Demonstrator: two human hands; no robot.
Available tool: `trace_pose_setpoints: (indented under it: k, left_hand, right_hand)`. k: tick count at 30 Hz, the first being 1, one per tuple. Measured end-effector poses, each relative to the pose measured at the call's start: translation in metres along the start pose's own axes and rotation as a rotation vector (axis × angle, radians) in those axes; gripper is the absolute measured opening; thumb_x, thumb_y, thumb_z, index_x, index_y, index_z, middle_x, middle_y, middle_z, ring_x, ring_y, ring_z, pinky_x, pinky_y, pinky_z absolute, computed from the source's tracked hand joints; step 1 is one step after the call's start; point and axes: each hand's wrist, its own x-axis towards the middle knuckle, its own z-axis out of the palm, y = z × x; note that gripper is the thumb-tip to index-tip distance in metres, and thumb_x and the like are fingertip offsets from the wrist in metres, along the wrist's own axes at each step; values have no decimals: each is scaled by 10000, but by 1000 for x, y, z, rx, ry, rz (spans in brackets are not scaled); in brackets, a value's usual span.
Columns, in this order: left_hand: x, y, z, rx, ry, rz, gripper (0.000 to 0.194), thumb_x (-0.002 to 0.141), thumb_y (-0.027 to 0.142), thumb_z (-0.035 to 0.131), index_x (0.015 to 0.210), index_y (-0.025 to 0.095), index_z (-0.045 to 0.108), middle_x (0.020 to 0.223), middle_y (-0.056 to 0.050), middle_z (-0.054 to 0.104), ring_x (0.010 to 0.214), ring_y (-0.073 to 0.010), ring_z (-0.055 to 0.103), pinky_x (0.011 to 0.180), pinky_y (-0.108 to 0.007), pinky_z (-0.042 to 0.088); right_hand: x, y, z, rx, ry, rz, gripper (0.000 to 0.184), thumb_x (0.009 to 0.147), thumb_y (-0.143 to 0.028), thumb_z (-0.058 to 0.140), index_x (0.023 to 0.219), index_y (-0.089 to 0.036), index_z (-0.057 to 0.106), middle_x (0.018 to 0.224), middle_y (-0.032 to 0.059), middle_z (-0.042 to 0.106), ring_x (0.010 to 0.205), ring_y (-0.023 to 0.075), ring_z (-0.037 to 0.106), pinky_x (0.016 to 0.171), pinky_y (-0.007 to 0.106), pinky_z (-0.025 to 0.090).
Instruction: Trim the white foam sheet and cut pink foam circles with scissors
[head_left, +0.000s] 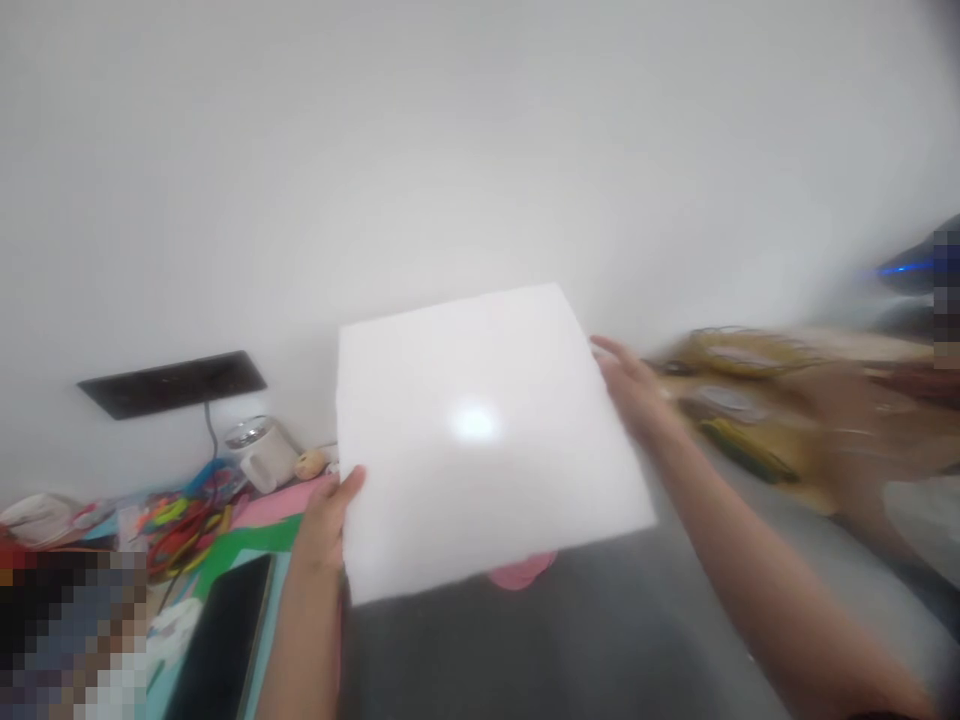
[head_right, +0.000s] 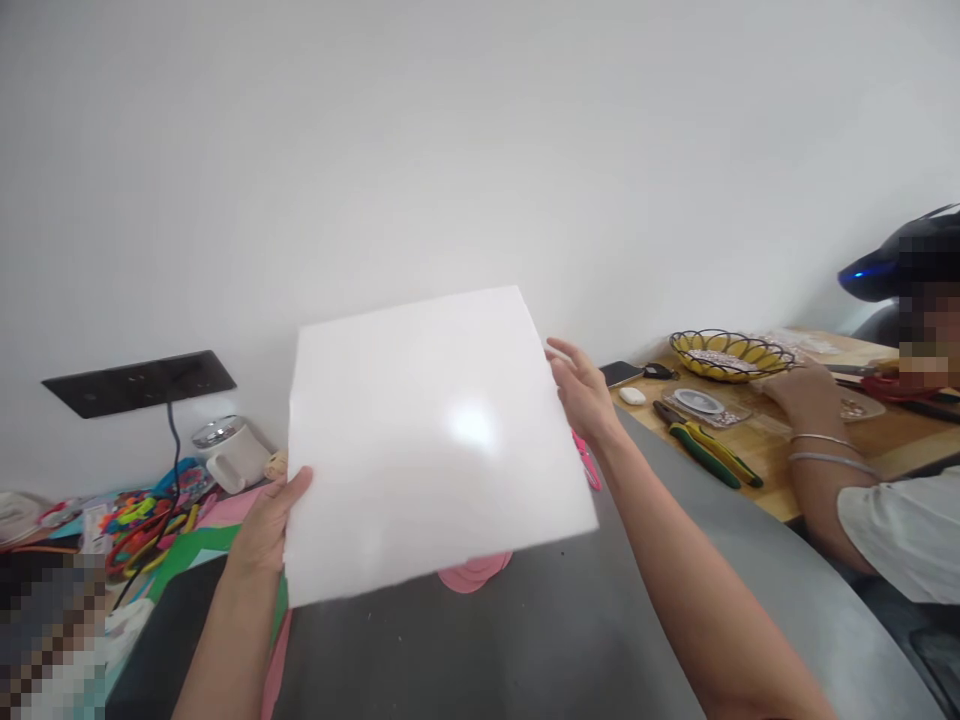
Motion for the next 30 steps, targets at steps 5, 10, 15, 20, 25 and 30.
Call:
trace_pose_setpoints:
  k: [5,10,15,20,25,30]
  left_hand:
    - [34,11,16,70,166,152,542,519,535,776,837,106,682,769,-94,714,814,-294,677,743,-418,548]
    - [72,12,20,323,377,403,815,647,379,742,1376,191,430,1329,-143,528,1178,-281,523,974,-420,434]
    - [91,-16,17,357,372,359,791,764,372,628,1451,159,299,1316,-195,517,1125,-274,567,847,-384,521]
    - [102,-43,15,378,343,303,681,795,401,607,1408,196,392,1264,-167,574,1106,-270,588,843,-373,528]
    - [104,-41,20,364,372,314,680,808,436,593,1390,132,415,1244,-204,589,1123,-295,583,903,-429,505]
    - [64,-24,59,303,422,537,596,919,447,422,1455,217,304,1483,-118,388,1358,-239,365,1086,-397,355]
  right_hand:
    - [11,21,22,155,-215,178,492,702,-470,725,1074,-164,624,802,76,722,651,212,663,581,313,522]
    - [49,46,73,215,-28,28,568,757,-468,653,1242,-233,474,952,53,711,727,170,646,632,271,503]
    - [77,79,116,233,10,-9,602,722,-470,669,1232,-191,513,940,82,707,725,184,634,623,284,498]
    - [86,110,132,189,28,34,613,724,-468,654,1242,-161,537,929,104,710,736,209,640,641,328,512]
    - [86,111,125,95,155,35,718,720,-450,661,1352,-183,449,1239,153,595,1129,294,553,907,476,455]
    - [18,62,156,149,205,-5,593,890,-518,440,1419,-260,364,1495,90,344,1376,231,317,1096,479,280]
